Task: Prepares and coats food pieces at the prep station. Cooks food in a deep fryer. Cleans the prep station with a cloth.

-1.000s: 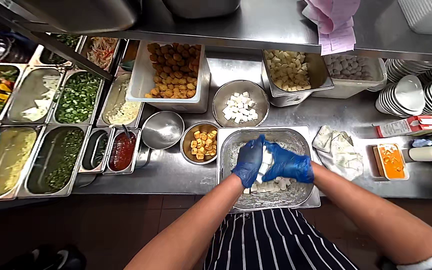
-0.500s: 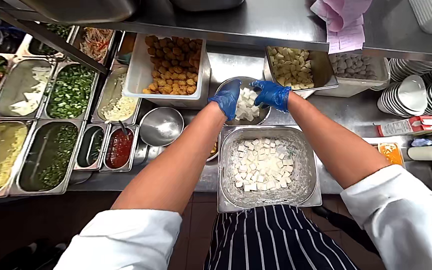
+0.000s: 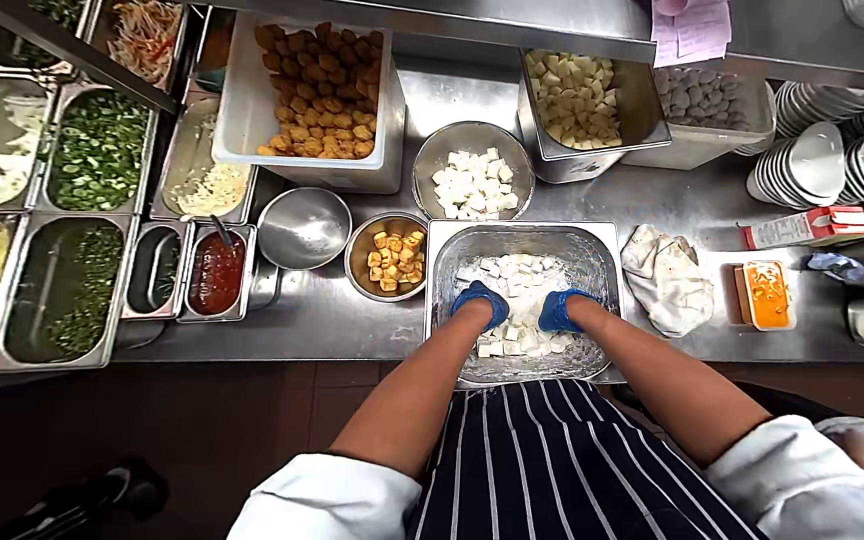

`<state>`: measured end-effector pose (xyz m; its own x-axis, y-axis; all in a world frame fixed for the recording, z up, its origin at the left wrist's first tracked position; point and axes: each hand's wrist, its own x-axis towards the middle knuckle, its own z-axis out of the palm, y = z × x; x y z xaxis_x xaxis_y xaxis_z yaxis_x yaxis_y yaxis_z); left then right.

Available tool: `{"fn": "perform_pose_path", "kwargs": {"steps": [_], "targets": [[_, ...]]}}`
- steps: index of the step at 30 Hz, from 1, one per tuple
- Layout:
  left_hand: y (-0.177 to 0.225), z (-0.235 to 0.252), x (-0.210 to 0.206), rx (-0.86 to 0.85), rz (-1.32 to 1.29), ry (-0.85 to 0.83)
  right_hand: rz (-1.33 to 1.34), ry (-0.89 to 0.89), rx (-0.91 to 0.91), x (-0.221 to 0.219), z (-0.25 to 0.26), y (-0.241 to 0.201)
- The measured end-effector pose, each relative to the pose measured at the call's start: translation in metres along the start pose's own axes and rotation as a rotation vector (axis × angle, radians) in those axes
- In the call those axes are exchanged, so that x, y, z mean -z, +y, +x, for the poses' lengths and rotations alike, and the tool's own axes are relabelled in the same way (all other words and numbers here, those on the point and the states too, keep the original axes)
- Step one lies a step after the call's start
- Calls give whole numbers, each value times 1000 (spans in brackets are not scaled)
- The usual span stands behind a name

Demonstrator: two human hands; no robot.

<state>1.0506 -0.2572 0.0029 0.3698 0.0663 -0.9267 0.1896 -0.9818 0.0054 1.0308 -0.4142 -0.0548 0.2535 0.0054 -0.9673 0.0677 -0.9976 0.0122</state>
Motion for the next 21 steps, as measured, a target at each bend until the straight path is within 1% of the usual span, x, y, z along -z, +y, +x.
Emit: {"fn": "perform_pose_path", "kwargs": {"steps": [1,2,3,5,7,9,12,15,16,18,21], "targets": [[-2,5,-3,6,-5,5,0,-28,41,-5,9,4],[-4,13,-7,-23,44,-14,19,-43,84,-11,16,9],[-6,24,-14,-98,139,-49,69,-52,124,-16,19,11],[-9,36,-18,-290,345,-123,267,-113,199,-18,8,5],[-10,39,-20,-320,375,-163,347,-174,269,-19,-3,-4],[-13,40,-21,-328,283,-178,384,-196,290,-26,-3,-8],[-17,38,-27,-268,51,-180,463,-215,279,-28,-4,-10],[-21,30,-31,-120,-170,-181,591,-203,245,-32,-9,-15],[-22,27,-32,-107,-240,-196,651,-194,242,-34,-8,-16],[-24,28,-37,-142,-342,-215,773,-174,258,-35,-11,-19],[-28,41,-50,-203,-500,-216,1044,-149,353,-40,-18,-27]]}}
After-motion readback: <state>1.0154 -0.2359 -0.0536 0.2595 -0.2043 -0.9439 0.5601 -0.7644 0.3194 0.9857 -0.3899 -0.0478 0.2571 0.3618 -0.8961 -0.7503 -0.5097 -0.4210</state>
